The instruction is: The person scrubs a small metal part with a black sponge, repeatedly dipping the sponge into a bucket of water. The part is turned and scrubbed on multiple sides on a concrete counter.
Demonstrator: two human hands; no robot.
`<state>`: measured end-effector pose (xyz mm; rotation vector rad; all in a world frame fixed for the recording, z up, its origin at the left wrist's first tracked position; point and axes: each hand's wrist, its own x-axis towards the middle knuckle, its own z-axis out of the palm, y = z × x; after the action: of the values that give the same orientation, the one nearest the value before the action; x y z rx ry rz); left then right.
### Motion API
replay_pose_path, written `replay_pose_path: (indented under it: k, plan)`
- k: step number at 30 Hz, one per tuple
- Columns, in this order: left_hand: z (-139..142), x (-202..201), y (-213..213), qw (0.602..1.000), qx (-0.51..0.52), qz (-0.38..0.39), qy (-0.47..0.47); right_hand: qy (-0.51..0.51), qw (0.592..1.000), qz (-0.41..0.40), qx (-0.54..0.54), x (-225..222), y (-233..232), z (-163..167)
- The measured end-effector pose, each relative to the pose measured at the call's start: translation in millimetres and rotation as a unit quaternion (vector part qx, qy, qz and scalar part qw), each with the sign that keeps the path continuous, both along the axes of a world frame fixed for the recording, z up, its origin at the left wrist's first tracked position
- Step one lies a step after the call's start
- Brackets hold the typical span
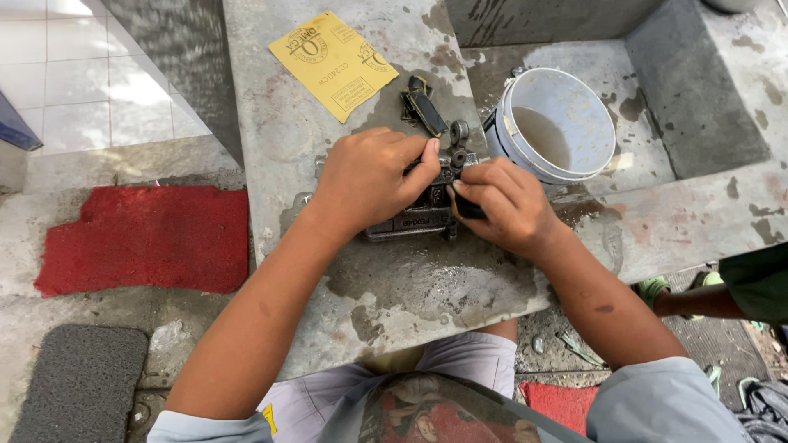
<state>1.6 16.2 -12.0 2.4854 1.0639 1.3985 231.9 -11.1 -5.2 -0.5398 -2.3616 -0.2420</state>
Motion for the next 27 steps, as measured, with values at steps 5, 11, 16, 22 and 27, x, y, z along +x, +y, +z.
replay_pose_path:
  k: [5, 11, 16, 22, 27]
  plan:
    - [1, 0, 0, 1.000, -0.002, 0.006, 0.006, 0.010, 1.000, -0.017, -0.011, 0, -1, 0]
    - [-2, 0, -1, 1.000, -0.011, 0.008, 0.012, -0.007, 1.000, -0.017, -0.014, 10, 1, -7]
    - [1, -1, -2, 1.000, -0.014, 0.007, 0.016, 0.167, 0.973, -0.160, -0.025, 33, 9, -8]
    - [16, 0, -5, 0.999, -0.020, 0.004, 0.050, 0.048, 0.926, -0.321, -0.194, 97, 51, 0]
    - [31, 5, -10, 0.990, -0.055, 0.020, 0.129, -0.189, 0.798, -0.395, -0.414, 150, 129, -38]
